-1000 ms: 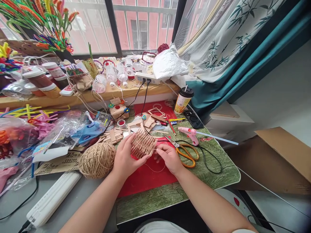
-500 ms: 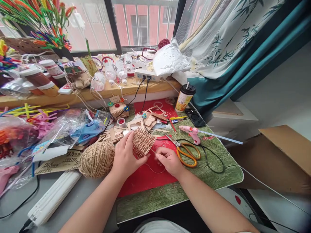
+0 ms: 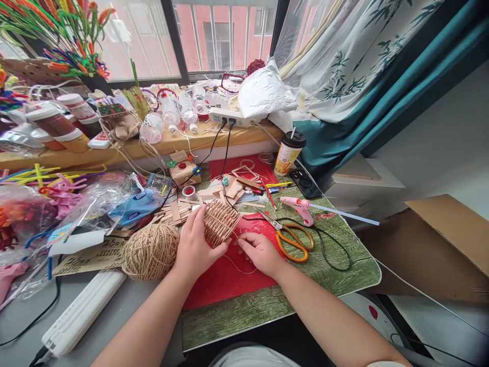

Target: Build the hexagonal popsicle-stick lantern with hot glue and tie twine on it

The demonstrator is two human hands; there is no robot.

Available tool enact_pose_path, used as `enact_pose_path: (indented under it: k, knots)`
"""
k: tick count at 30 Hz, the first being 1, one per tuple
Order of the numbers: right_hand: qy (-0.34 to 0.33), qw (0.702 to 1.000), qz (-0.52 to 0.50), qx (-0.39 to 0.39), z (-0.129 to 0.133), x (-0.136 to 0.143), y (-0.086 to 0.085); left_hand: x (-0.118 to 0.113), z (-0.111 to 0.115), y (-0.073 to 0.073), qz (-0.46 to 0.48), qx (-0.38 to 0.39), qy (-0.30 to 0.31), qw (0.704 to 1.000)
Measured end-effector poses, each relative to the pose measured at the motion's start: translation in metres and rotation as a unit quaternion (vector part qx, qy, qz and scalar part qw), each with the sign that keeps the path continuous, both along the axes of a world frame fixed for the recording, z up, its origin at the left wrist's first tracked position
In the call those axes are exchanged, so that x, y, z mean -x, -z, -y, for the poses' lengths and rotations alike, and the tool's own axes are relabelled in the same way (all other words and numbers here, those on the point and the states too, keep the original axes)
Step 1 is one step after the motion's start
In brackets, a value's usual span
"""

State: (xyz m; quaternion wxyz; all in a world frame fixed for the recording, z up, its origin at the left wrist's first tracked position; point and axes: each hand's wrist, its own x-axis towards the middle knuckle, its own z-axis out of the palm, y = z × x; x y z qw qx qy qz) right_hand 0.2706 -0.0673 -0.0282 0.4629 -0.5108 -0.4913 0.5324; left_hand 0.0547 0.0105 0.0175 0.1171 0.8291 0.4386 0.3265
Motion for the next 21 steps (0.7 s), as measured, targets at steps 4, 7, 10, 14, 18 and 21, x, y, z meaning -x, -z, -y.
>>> enact_pose_path:
  k: [4,7,10,14,18,21]
  knots:
    - [0.004,0.997,0.059,-0.050,-0.001,0.003,0.000,0.000,-0.001,0.000,0.006,-0.001,0.003,1.000]
    - [0.001,0.992,0.099,-0.077,-0.001,0.004,0.000,0.000,0.000,0.000,0.004,-0.010,0.018,1.000]
    - [-0.017,0.987,0.124,-0.098,-0.002,0.004,-0.001,0.001,0.003,-0.001,-0.010,-0.020,0.032,0.999]
    - [-0.045,0.980,0.128,-0.145,-0.004,0.005,-0.005,0.001,0.007,-0.003,-0.036,-0.054,0.049,0.997]
    - [-0.046,0.981,0.126,-0.143,-0.004,0.006,-0.005,0.001,0.009,-0.006,-0.048,-0.095,0.080,0.991]
    - [-0.047,0.985,0.106,-0.130,-0.003,0.007,-0.003,0.002,0.009,-0.007,-0.053,-0.103,0.120,0.986]
